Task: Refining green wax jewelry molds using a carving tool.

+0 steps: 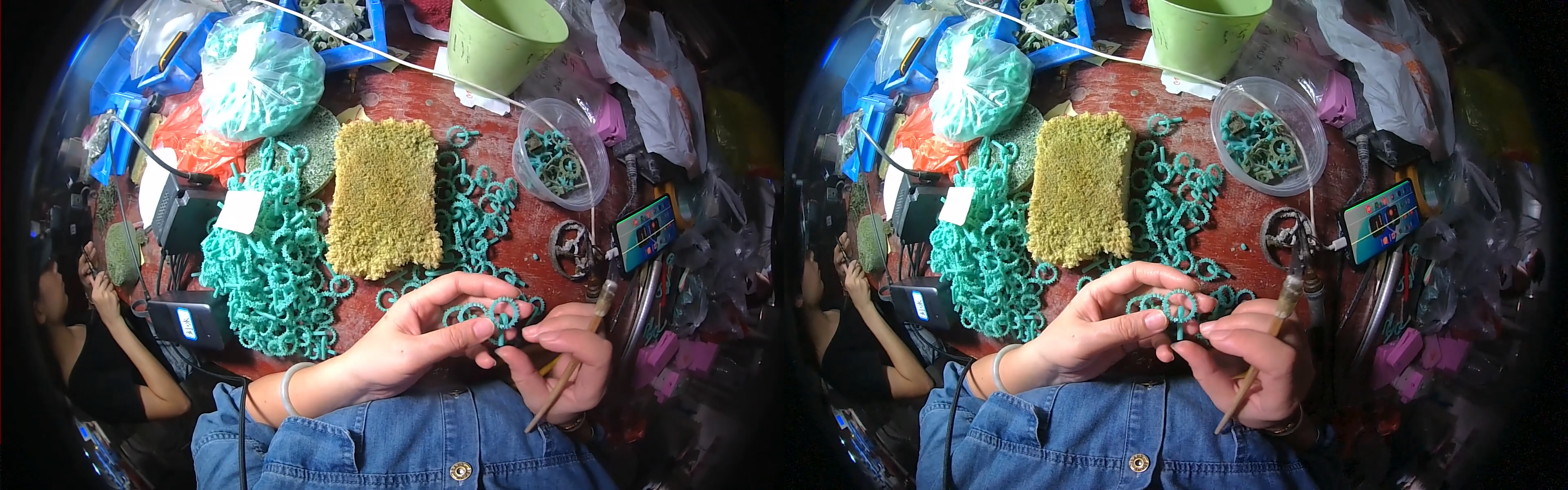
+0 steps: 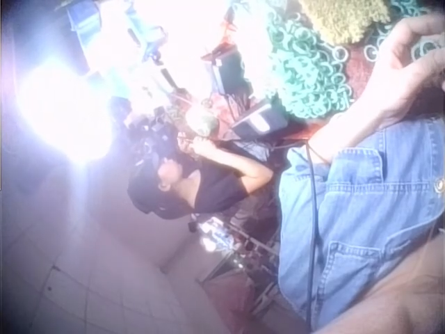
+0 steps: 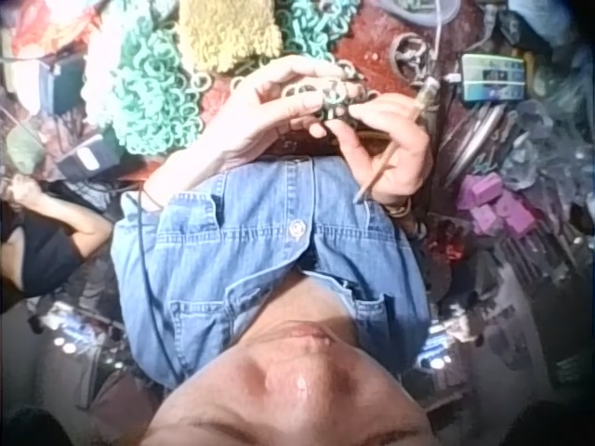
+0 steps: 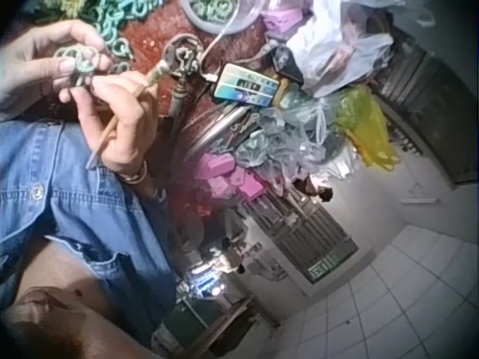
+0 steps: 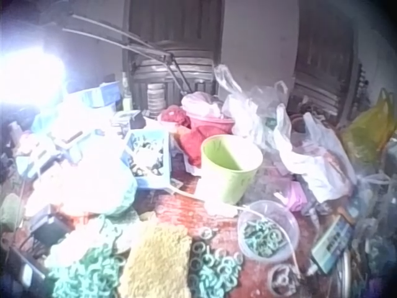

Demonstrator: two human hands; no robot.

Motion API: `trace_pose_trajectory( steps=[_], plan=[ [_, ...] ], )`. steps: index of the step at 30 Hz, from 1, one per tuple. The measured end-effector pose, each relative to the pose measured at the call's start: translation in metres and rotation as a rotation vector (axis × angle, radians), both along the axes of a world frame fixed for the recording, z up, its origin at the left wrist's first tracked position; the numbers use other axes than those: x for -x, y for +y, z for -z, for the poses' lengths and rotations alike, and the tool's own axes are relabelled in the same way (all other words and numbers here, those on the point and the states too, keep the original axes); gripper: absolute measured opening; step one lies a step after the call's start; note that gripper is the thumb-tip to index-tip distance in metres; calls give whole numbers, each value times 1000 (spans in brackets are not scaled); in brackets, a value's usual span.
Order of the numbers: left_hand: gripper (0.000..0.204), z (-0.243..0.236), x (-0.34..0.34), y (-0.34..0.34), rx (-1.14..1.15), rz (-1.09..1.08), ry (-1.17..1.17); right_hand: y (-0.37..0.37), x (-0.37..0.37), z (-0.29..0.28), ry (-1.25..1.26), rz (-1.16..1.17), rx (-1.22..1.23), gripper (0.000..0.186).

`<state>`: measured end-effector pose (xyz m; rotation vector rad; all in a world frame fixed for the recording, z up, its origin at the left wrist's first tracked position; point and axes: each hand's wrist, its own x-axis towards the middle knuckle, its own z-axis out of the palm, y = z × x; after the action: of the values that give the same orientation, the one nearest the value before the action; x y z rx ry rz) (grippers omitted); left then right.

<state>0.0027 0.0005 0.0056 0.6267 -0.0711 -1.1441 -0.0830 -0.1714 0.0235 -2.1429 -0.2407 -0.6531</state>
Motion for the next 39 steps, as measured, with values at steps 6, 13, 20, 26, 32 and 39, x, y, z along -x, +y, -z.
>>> trace_pose_trajectory(
  steps=[6,13,20,26,32,39],
  plan=[
    [37,0,1,0,25,-17,39,1,0,6,-5,-9,19,42],
    [37,3,2,-1,18,-31,30,3,0,3,23,-4,40,40],
    [35,4,1,-1,14,-36,32,3,0,4,33,-3,25,37],
    [34,6,2,-1,17,-43,37,4,0,4,23,20,41,37],
    [34,7,2,-1,16,-39,28,2,0,4,1,-3,31,36],
    [36,3,2,0,-8,-67,53,4,-1,4,-6,37,48,33]
  ],
)
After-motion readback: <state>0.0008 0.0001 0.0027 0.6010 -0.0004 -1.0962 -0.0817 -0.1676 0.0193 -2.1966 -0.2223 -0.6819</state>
